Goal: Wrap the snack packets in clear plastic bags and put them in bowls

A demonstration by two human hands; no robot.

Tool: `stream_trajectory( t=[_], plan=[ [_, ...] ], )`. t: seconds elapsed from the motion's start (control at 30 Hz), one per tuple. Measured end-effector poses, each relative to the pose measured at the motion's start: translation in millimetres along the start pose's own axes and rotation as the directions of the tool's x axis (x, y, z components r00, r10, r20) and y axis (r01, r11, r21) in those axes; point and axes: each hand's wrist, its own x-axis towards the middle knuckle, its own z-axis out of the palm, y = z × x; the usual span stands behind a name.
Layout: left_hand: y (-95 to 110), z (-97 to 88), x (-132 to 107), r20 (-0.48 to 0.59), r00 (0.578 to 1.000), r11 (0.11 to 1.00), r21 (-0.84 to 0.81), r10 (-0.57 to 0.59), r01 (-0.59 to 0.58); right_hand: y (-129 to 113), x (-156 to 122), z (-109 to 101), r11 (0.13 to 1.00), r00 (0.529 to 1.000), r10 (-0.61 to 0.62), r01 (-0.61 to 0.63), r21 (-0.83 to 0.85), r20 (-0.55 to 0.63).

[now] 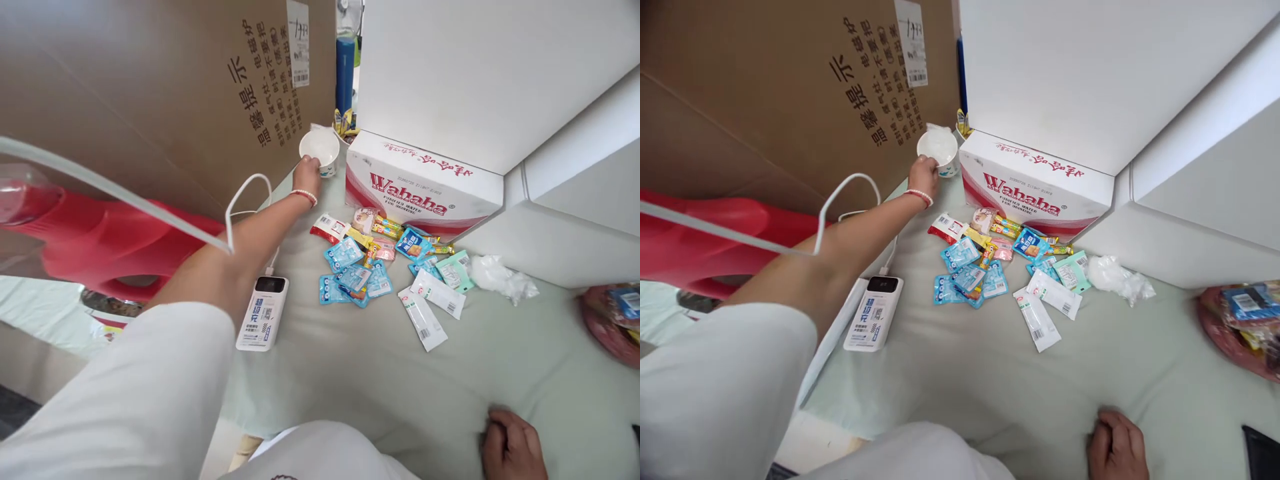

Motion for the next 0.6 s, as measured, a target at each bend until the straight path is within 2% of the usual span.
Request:
stream_trajectory(
  t=[0.13, 0.27, 0.33, 0.4, 0.43, 0.47, 0.5, 0.57, 0.6],
  plan=[
    [16, -36.0, -78, 0.036, 0.989, 0.989, 0.032, 0.143, -0.144, -24, 18, -10, 0.997, 0.99, -0.025, 0.035, 0.07, -0.138],
    [38, -65.9, -169, 0.133, 0.935, 0.942, 0.021, 0.329, -0.334, -80, 64, -30, 0.972, 0.949, -0.05, 0.118, 0.204, -0.31],
    [51, -74.7, -218, 0.219, 0.84, 0.854, 0.048, 0.497, -0.518, -119, 90, -43, 0.918, 0.935, -0.095, 0.215, 0.332, -0.343],
    [63, -78.4, -267, 0.292, 0.747, 0.779, 0.014, 0.597, -0.627, -159, 114, -54, 0.822, 0.908, -0.22, 0.369, 0.433, -0.356],
    [68, -78.1, -289, 0.325, 0.71, 0.752, -0.005, 0.624, -0.659, -178, 123, -58, 0.787, 0.893, -0.319, 0.436, 0.437, -0.317],
    [73, -76.3, -310, 0.354, 0.676, 0.729, -0.024, 0.646, -0.684, -197, 131, -60, 0.758, 0.87, -0.433, 0.493, 0.428, -0.236],
    [77, -73.1, -328, 0.378, 0.647, 0.711, -0.046, 0.662, -0.701, -214, 137, -61, 0.734, 0.827, -0.551, 0.544, 0.406, -0.112],
    [82, -63.1, -356, 0.402, 0.606, 0.69, -0.093, 0.686, -0.718, -242, 143, -57, 0.727, 0.699, -0.68, 0.604, 0.327, 0.221],
    [83, -57.0, -366, 0.396, 0.595, 0.682, -0.121, 0.699, -0.721, -253, 143, -53, 0.734, 0.63, -0.676, 0.62, 0.276, 0.382]
  ],
)
